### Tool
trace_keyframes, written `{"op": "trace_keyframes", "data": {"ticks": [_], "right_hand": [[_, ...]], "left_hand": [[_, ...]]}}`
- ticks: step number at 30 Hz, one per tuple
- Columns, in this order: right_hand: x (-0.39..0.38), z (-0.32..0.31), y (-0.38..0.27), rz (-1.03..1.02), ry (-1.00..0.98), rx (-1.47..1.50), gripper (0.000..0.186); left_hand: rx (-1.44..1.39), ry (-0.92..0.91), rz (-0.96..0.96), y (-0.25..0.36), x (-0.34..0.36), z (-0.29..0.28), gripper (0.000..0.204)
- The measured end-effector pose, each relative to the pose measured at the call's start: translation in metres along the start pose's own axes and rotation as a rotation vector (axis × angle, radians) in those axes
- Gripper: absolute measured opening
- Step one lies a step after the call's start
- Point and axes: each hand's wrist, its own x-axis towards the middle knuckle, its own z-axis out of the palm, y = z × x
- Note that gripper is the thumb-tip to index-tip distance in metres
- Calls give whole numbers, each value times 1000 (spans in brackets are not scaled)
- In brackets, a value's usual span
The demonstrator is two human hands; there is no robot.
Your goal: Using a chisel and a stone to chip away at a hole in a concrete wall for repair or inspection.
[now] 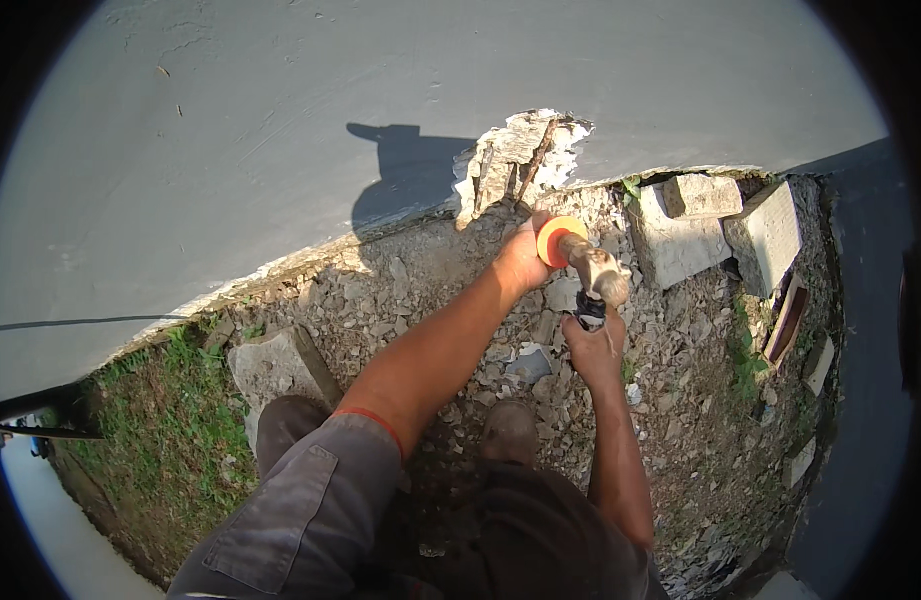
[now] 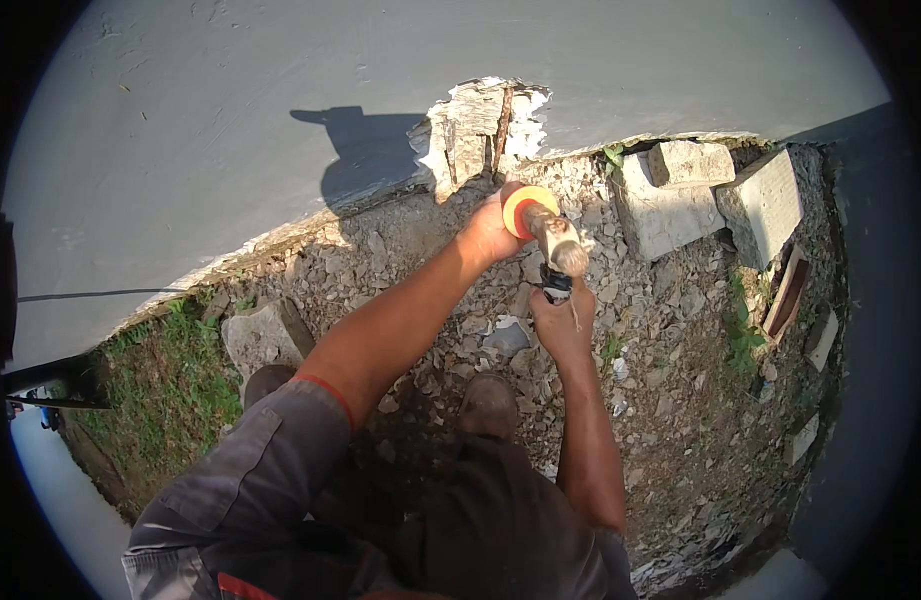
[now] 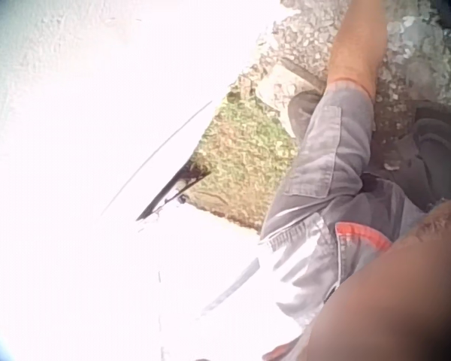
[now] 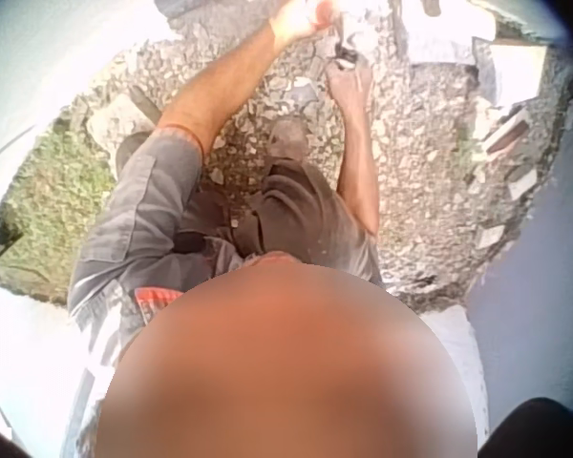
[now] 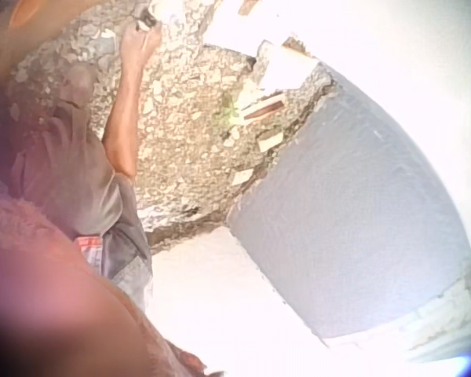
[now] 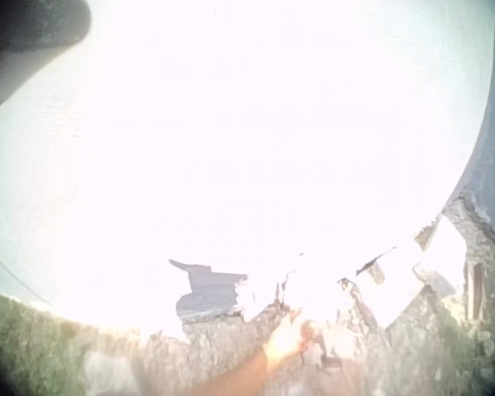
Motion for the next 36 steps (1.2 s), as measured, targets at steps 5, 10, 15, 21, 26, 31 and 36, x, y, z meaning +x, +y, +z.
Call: {"op": "trace_keyframes", "data": {"ticks": [5,10,15,21,26,31,36], "right_hand": [[-31,-5,-17,149,53,438,32],[-57,-78,-85,-712,312,555,18],[-18,-9,3,-541,590,-44,27],[-18,7,16,139,63,516,17],[-57,-1,46,321,178,583,16],[-87,1,68,454,249,538,13],[-91,-19,102,583,123,582,26]], "left_hand": [[-14,-25,11,-3,-10,-9,37],[95,-4,82,-3,-28,0,31],[91,23,49,-2,-18,5,31],[135,-27,-5,3,-11,-10,32],[183,-40,-7,19,-24,-26,11],[1298,77,-303,112,-107,-111,27],[1714,118,-305,105,-208,-72,29]]}}
